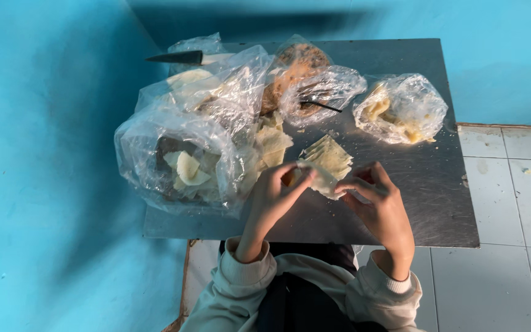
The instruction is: The person sits at a small metal table and wraps wontons. They take square wrappers from a plastic bag, spoon brown filling onto a wrapper with a small spatula, fold and pinch the wrapper closed, and stack the finished wontons on the table.
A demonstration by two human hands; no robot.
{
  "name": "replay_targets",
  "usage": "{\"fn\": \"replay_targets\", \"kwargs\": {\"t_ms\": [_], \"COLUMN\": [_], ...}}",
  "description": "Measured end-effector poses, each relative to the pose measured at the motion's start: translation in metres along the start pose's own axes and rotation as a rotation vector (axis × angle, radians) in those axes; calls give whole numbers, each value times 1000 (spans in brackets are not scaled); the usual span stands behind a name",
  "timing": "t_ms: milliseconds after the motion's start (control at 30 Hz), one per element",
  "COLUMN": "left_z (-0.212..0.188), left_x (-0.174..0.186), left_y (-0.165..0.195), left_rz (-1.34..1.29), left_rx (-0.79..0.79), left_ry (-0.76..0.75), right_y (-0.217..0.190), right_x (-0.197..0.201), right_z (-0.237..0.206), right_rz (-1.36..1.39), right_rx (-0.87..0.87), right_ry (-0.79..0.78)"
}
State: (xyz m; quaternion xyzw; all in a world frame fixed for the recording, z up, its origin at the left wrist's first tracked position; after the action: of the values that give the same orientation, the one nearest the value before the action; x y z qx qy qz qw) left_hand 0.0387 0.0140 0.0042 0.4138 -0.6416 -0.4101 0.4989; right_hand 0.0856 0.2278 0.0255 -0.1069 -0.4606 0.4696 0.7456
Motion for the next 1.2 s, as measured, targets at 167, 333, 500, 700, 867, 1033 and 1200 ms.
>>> {"fn": "replay_targets", "kwargs": {"t_ms": [167,333,500,700,867,1033,1200], "left_z": [8,17,23,38,44,45,46], "left_x": [-7,-16,-25,-32,-31,-34,-36], "left_y": [-6,-7,-12,-18,-13,-11,-3], "left_rz": [-11,135,95,71,151,234,238], "left_rx": [-19,64,70,65,87,54,-33], "left_ry": [29,200,216,152,80,130,179], "right_y": [27,42,54,66,73,79,73], "right_x": [-5,0,1,-6,-12,-24,-21], "right_z": [3,-2,-6,-3,-4,-2,5], "right_rz": [153,299,351,486,347,263,149], "right_rx": [-160,-391,-508,-415,-549,-562,-498], "right_ry": [-106,-170,-159,-45,-14,134,146]}}
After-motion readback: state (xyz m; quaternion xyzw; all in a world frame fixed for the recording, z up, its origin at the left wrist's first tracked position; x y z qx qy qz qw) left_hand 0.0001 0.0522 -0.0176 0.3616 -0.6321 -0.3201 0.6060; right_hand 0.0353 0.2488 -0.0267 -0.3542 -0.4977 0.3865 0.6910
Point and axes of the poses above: each hand's wrist, its own z-axis towards the middle knuckle, its own x-axis out of the back of the hand, y = z × x, the point moved 1 cm from there along z, towards the middle knuckle, and after that the axes turned 14 degrees about x, right-handed, at the moved point
